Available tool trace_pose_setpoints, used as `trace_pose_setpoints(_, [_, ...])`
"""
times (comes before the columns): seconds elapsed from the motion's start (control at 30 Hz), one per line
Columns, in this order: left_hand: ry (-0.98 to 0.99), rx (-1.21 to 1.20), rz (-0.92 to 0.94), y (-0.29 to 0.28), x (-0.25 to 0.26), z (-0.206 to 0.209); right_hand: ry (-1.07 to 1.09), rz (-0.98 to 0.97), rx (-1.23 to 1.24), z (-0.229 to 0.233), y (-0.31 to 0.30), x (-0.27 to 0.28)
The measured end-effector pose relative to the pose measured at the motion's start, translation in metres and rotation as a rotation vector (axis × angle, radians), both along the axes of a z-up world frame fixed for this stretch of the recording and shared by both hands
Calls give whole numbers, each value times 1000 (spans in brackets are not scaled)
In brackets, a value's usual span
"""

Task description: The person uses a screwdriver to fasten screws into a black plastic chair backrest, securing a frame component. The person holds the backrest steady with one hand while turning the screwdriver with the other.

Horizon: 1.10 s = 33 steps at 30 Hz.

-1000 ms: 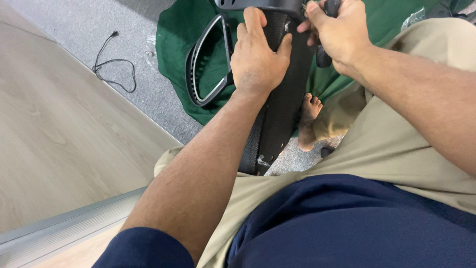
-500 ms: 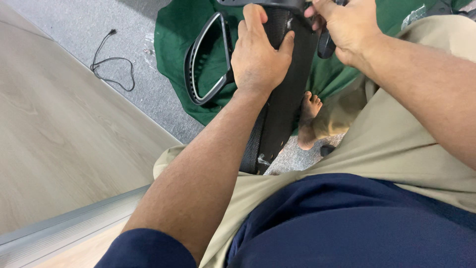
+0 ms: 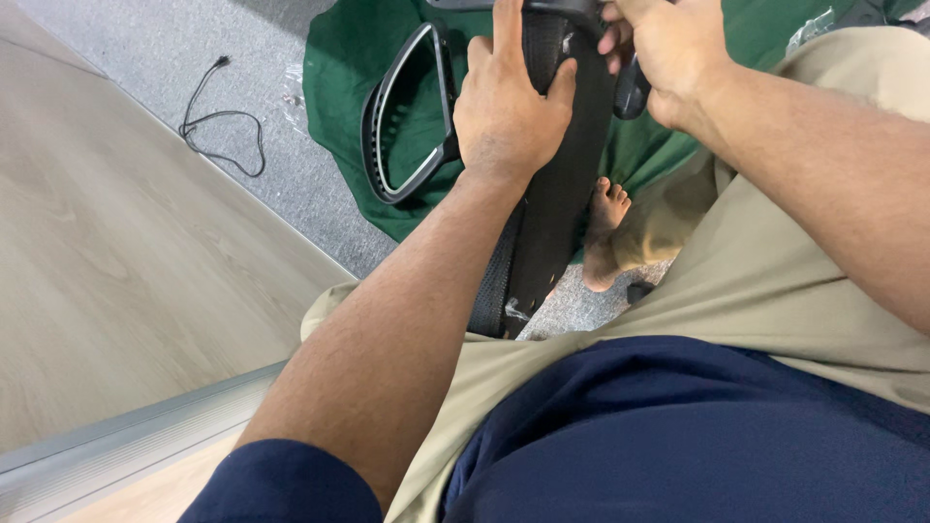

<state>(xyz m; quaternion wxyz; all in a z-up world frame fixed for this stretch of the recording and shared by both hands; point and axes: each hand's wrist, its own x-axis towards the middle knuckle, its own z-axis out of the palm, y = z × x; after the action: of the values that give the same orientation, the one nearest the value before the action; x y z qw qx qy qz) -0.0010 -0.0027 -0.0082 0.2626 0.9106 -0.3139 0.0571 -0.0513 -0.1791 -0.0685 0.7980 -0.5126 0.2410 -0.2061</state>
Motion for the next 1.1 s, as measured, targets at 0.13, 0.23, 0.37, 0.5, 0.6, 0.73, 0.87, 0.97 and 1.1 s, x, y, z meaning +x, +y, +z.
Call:
trace_pose_setpoints(0.13, [16,-1,28,-2,0,-1,-25,-15,-16,-1,0,-2])
trace_pose_setpoints(0.23, [28,14,42,-5,2,-1,-50,-14,-39,0,-2,-6])
trace_pose_setpoints(0.37, [53,5,37,-2,3,-2,-111,39,-168,3,-2,-11])
trace_pose_setpoints(0.5, [39,2,19,-1,3,-2,-79,31,-284,4,0,-12])
trace_pose_setpoints(0.6, [29,16,0,0,3,-2,-26,28,-315,1,0,-10])
trace_pose_setpoints(0.73, [-5,-2,-7,-1,-1,-3,11,2,-174,-5,-3,-4])
trace_pose_setpoints(0.87, [-12,-3,-13,-2,-1,-3,31,29,-24,-8,-8,-3])
trace_pose_setpoints(0.97, [6,-6,-11,-2,0,-2,6,9,-55,-8,-8,-5])
trace_pose_setpoints(1.1, [3,0,-8,-3,1,-1,-100,4,-97,-4,-6,-5])
